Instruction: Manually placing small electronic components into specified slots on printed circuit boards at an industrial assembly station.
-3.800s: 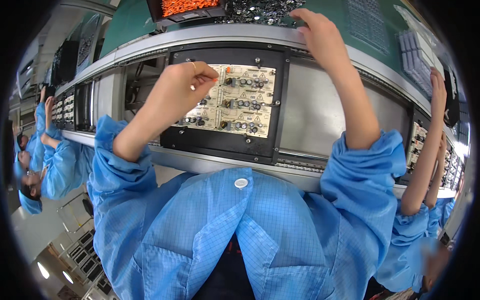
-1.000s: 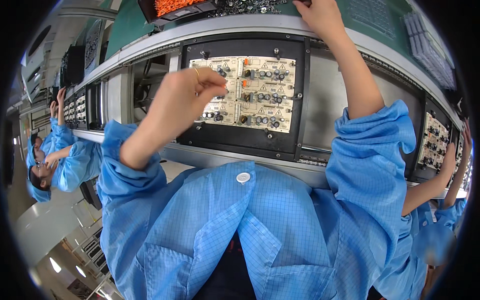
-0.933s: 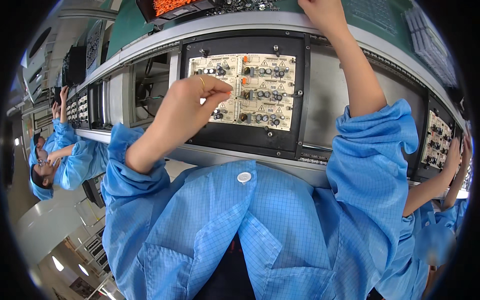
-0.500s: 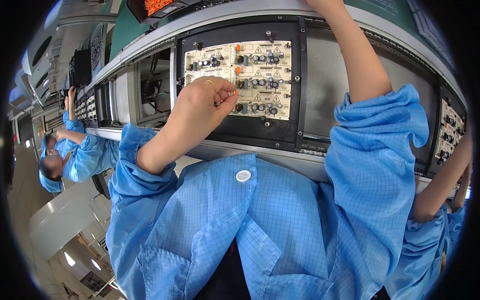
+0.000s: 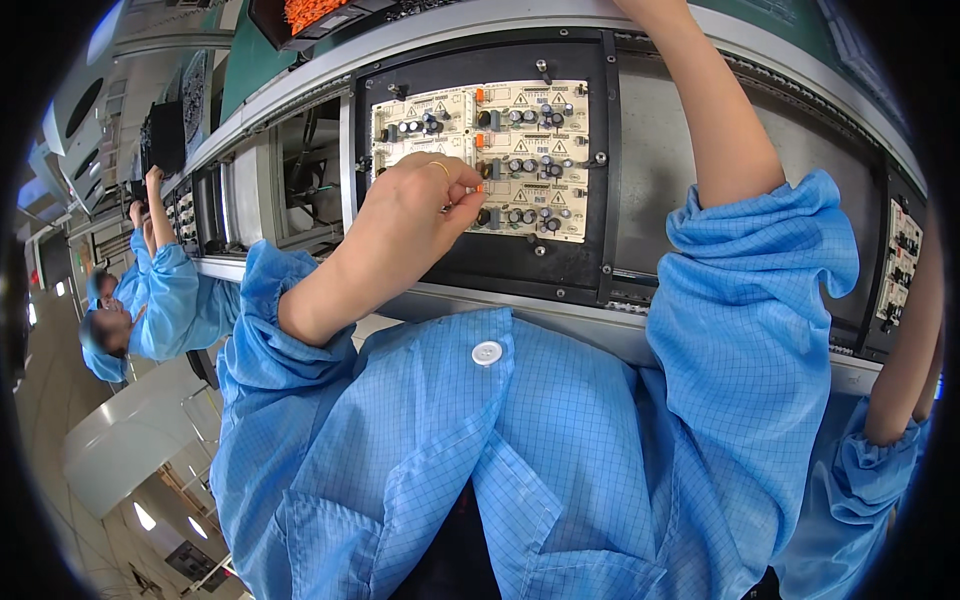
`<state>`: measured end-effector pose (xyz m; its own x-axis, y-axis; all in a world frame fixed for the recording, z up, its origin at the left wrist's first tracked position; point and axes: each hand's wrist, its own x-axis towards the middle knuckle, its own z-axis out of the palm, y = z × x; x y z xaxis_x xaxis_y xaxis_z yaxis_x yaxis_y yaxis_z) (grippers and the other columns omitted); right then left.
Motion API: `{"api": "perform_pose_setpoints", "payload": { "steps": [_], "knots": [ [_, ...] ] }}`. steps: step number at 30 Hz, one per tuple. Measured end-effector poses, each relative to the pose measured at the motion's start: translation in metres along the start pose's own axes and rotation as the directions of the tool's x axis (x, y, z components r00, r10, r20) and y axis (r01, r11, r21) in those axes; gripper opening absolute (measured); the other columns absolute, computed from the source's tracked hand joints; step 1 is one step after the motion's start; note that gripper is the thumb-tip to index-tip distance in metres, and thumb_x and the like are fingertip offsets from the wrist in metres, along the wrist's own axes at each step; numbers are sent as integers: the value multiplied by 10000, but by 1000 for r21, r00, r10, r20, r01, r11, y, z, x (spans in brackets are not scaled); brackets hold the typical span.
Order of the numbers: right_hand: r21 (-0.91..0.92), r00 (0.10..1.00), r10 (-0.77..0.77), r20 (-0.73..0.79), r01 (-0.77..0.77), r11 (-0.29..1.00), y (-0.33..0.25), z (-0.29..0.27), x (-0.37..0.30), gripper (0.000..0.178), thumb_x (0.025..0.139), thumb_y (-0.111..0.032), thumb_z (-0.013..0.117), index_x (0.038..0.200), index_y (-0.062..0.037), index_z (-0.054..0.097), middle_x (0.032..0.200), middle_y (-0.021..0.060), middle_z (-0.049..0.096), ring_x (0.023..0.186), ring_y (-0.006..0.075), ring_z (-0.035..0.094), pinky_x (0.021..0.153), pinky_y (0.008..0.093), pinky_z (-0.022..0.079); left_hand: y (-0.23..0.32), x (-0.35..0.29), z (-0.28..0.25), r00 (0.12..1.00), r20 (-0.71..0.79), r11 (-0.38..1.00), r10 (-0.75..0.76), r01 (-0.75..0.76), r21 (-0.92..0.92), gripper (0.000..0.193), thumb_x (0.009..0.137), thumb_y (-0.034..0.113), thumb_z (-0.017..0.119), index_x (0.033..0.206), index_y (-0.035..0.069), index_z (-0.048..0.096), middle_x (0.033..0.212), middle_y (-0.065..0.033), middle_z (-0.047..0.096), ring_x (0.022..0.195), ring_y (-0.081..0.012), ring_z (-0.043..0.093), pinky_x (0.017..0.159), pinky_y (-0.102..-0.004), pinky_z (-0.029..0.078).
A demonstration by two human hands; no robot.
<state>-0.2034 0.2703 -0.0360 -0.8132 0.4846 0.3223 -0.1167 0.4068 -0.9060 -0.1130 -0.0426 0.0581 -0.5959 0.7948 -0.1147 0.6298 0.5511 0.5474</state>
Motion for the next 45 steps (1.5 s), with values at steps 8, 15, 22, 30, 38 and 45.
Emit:
{"api": "perform_pose_setpoints", "payload": {
  "steps": [8, 15, 22, 30, 38, 45],
  "knots": [
    [100, 989, 45, 140, -59, 993, -11, -5, -7, 205, 868, -54, 616, 1049, 20, 675, 857, 87, 691, 789, 139, 655, 729, 262, 514, -6, 7, -11, 1000, -8, 999, -19, 19, -39, 133, 847, 97, 667, 871, -29, 630, 813, -198, 659, 801, -389, 641, 725, -448, 520],
    [196, 930, -4, 368, -74, 978, -38, -4, -38, 247, 891, -63, 663, 1136, -35, 650, 957, 92, 689, 877, 157, 660, 827, 270, 515, -97, 105, -114, 774, -599, 926, 205, 44, 374, 170, 830, 110, 667, 823, -59, 651, 797, -260, 659, 786, -419, 653, 688, -464, 517],
    [-140, 808, -169, 565, 296, 945, -122, 42, -103, 305, 836, 53, 653, 1124, -42, 618, 983, 105, 666, 902, 176, 677, 833, 286, 523, -192, 174, -137, 769, -632, 862, 97, 252, 440, 157, 813, 113, 666, 810, -43, 653, 841, -291, 649, 832, -455, 642, 736, -491, 529],
    [-301, 732, -227, 643, 514, 803, -131, 54, -101, 333, 783, 47, 681, 1086, -77, 620, 928, 66, 674, 915, 216, 643, 846, 349, 475, -174, 163, -166, 778, -625, 982, -69, 163, 95, 123, 791, 86, 674, 776, -36, 667, 821, -276, 658, 856, -430, 652, 769, -482, 530],
    [-377, 731, -221, 646, 557, 739, -137, 61, -103, 305, 780, -9, 704, 1061, -103, 635, 907, 19, 688, 936, 226, 585, 876, 367, 425, -196, 167, -151, 619, -772, 978, 142, 30, 204, 102, 790, 41, 661, 839, -27, 719, 839, -249, 677, 809, -407, 661, 767, -452, 525],
    [-456, 720, -220, 658, 613, 645, -139, 66, -99, 266, 795, -25, 688, 1053, -84, 661, 939, 72, 688, 912, 235, 605, 829, 377, 475, -137, 101, -164, 736, -671, 996, -91, 56, -73, 106, 798, 66, 695, 833, -30, 727, 773, -228, 683, 719, -334, 677, 682, -380, 519]
  ]
}}
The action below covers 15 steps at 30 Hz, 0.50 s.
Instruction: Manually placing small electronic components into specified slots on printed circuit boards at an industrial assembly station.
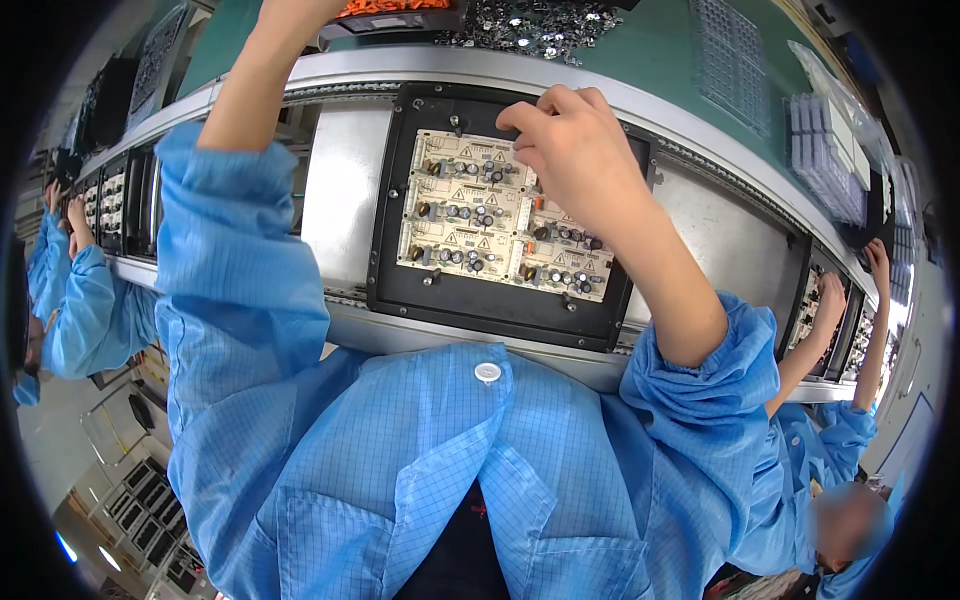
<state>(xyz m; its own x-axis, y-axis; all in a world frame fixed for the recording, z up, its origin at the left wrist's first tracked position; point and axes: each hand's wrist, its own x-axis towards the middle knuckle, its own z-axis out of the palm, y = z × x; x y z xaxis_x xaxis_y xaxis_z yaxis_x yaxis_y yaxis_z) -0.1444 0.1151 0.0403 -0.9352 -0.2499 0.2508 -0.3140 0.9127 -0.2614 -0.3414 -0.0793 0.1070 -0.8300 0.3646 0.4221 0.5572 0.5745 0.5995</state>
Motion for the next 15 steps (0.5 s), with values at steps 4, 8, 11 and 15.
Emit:
{"api": "perform_pose_setpoints", "payload": {
  "steps": [4, 8, 11, 15],
  "knots": [
    [193, 985, 166, -56, -152, 969, 55, 3, 8, 278, 818, -20, 669, 1092, -64, 666, 959, 108, 685, 885, 256, 635, 797, 368, 511, 26, -36, -9, 967, 233, 990, -107, 125, -62, 126, 808, 76, 702, 844, -43, 721, 762, -231, 682, 683, -302, 670, 640, -358, 512],
    [167, 965, 191, -180, -161, 973, 99, 14, 22, 271, 846, -16, 658, 1116, -45, 663, 961, 107, 687, 871, 236, 661, 790, 322, 522, 7, -77, 3, 884, 443, 971, -148, 215, -103, 157, 836, 95, 705, 909, -45, 701, 787, -180, 691, 720, -235, 671, 668, -320, 528],
    [331, 962, 260, -84, -220, 918, 106, 18, 32, 255, 857, -18, 654, 1111, -38, 665, 961, 101, 687, 875, 211, 659, 794, 303, 520, -5, -104, 11, 862, 500, 981, -84, 160, -111, 181, 849, 104, 697, 961, -38, 691, 800, -136, 701, 737, -174, 682, 683, -286, 543],
    [311, 972, 221, -82, -186, 932, 113, 23, 33, 245, 867, -20, 642, 1111, -26, 662, 969, 95, 681, 847, 175, 650, 778, 286, 517, 11, -124, 14, 866, 500, 979, -17, 116, -167, 148, 826, 77, 663, 918, -36, 688, 790, -169, 698, 731, -247, 698, 661, -335, 550]
  ]
}}
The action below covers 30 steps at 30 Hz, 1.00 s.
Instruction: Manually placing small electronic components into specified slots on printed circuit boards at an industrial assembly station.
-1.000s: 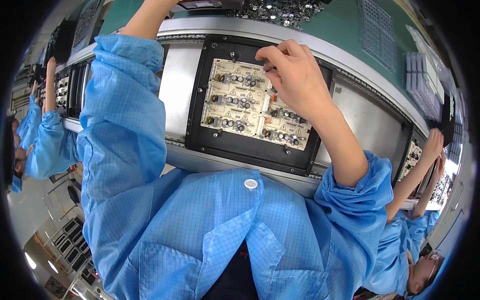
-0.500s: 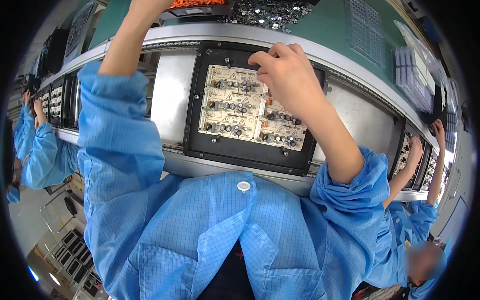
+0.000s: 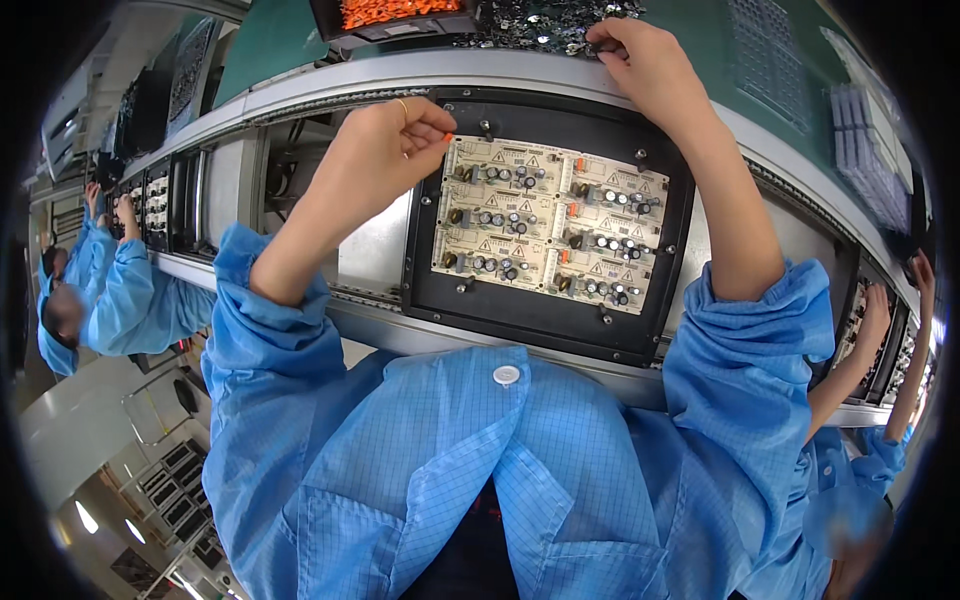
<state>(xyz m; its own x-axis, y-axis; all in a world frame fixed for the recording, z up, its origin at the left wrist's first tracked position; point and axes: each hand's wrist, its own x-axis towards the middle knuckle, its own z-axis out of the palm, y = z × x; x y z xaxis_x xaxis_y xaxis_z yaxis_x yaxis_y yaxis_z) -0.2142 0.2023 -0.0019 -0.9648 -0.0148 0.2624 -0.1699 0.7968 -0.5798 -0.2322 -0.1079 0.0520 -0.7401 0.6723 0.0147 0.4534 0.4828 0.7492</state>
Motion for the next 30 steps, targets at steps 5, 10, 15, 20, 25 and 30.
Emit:
{"api": "perform_pose_setpoints", "payload": {
  "steps": [5, 10, 15, 20, 25, 30],
  "knots": [
    [-28, 1000, 10, 1, -10, 1000, 13, -2, -5, 244, 876, -26, 630, 1118, -21, 659, 961, 88, 664, 818, 164, 633, 766, 277, 513, 3, 1, 7, 998, 60, 991, -8, -1, 134, 120, 811, 54, 658, 885, -33, 693, 819, -173, 692, 825, -304, 675, 747, -381, 540],
    [-9, 999, 34, -31, -35, 999, 21, -12, -12, 226, 885, -47, 634, 1106, -6, 659, 935, 73, 652, 804, 145, 621, 766, 262, 508, -2, 5, 12, 995, 93, 966, 48, -70, 250, 117, 801, 49, 657, 878, -30, 696, 835, -179, 683, 905, -357, 638, 836, -427, 510],
    [124, 976, 215, -27, -210, 970, 20, -16, -18, 186, 906, -74, 642, 1071, 6, 669, 917, 36, 654, 819, 94, 611, 777, 235, 502, 0, 7, 14, 993, 102, 956, 56, -83, 280, 116, 803, 52, 655, 865, -40, 692, 834, -185, 683, 897, -365, 641, 839, -432, 509],
    [245, 982, 181, -58, -162, 956, 23, -19, -20, 164, 907, -82, 661, 1047, 4, 678, 925, 12, 655, 845, 60, 601, 781, 218, 497, -1, 11, 16, 987, 158, 948, 5, -55, 313, 150, 803, 55, 652, 912, -44, 686, 831, -192, 685, 893, -366, 645, 832, -429, 510],
    [415, 946, 318, 68, -317, 853, -2, -32, -39, 164, 886, -47, 685, 1038, 14, 678, 946, 14, 663, 866, 57, 599, 784, 215, 492, 5, 25, 2, 988, 154, 956, -34, -12, 293, 193, 840, 72, 653, 999, -35, 672, 791, -153, 682, 762, -269, 666, 718, -360, 522],
    [524, 958, 223, 182, -287, 802, -40, -29, -64, 176, 864, 3, 685, 1038, 23, 676, 934, 23, 657, 881, 74, 596, 776, 227, 492, -5, 94, -36, 838, -443, 897, 319, -117, 425, 143, 822, 94, 685, 833, -49, 688, 781, -256, 672, 749, -367, 675, 679, -424, 529]
  ]
}}
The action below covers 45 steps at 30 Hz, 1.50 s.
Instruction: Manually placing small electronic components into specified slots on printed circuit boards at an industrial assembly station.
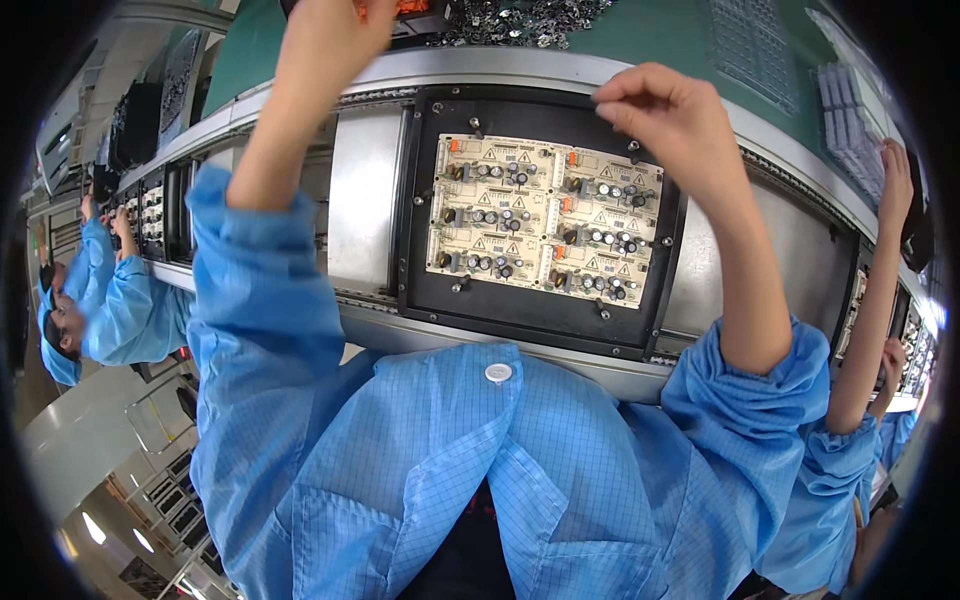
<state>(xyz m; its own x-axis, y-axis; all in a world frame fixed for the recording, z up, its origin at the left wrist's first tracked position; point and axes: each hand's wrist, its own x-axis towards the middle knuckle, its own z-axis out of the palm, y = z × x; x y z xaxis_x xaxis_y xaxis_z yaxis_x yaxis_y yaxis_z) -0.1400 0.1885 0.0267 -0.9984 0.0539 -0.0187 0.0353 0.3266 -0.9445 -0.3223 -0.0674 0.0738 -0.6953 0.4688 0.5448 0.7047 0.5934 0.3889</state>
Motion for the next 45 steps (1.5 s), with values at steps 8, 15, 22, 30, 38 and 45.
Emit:
{"api": "perform_pose_setpoints", "payload": {
  "steps": [8, 15, 22, 30, 38, 45],
  "knots": [
    [-479, 950, -280, 140, 313, 820, -42, 60, -42, 255, 780, 55, 692, 1025, -12, 666, 955, 98, 651, 864, 217, 625, 749, 300, 508, -76, 63, -9, 894, 437, 866, -104, 297, -402, 137, 794, 100, 690, 832, -32, 689, 828, -260, 671, 859, -398, 668, 793, -469, 523],
    [-635, 949, -278, 147, 306, 709, -48, 78, -45, 323, 748, 58, 696, 1045, -53, 635, 916, 85, 673, 876, 261, 610, 755, 353, 491, -89, 55, 23, 995, -87, 997, -41, 47, 67, 117, 763, 63, 698, 829, -28, 731, 831, -261, 679, 844, -373, 683, 801, -426, 533],
    [-730, 928, -327, 179, 348, 589, -51, 85, -43, 339, 740, 27, 709, 1049, -85, 629, 826, 25, 682, 908, 235, 592, 787, 360, 444, -65, 49, -5, 993, 10, 993, -117, 117, -18, 116, 768, 53, 698, 839, -31, 733, 769, -241, 681, 746, -349, 689, 716, -397, 533],
    [-685, 954, -257, 153, 289, 669, -44, 65, -25, 275, 763, -45, 733, 1025, -86, 659, 824, 22, 693, 894, 232, 601, 780, 349, 463, 7, -3, -52, 904, 363, 926, -228, 316, -206, 142, 807, 86, 686, 868, -38, 719, 793, -247, 679, 766, -377, 676, 718, -411, 526],
    [-639, 931, -323, -167, 147, 755, 3, 12, 84, 181, 817, 14, 626, 995, 35, 643, 835, 178, 693, 751, 264, 693, 709, 330, 541, 23, -97, -52, 785, 603, 840, -144, 419, -345, 113, 853, 49, 662, 928, -32, 685, 745, -96, 692, 683, -125, 639, 638, -267, 506],
    [-550, 903, -364, -230, 188, 814, 21, 26, 109, 165, 762, 23, 616, 922, 36, 654, 788, 200, 676, 754, 313, 688, 691, 366, 542, 40, -124, -61, 704, 664, 782, -252, 552, -288, 114, 856, 48, 663, 924, -43, 680, 754, -88, 689, 699, -128, 640, 659, -275, 522]
  ]
}}
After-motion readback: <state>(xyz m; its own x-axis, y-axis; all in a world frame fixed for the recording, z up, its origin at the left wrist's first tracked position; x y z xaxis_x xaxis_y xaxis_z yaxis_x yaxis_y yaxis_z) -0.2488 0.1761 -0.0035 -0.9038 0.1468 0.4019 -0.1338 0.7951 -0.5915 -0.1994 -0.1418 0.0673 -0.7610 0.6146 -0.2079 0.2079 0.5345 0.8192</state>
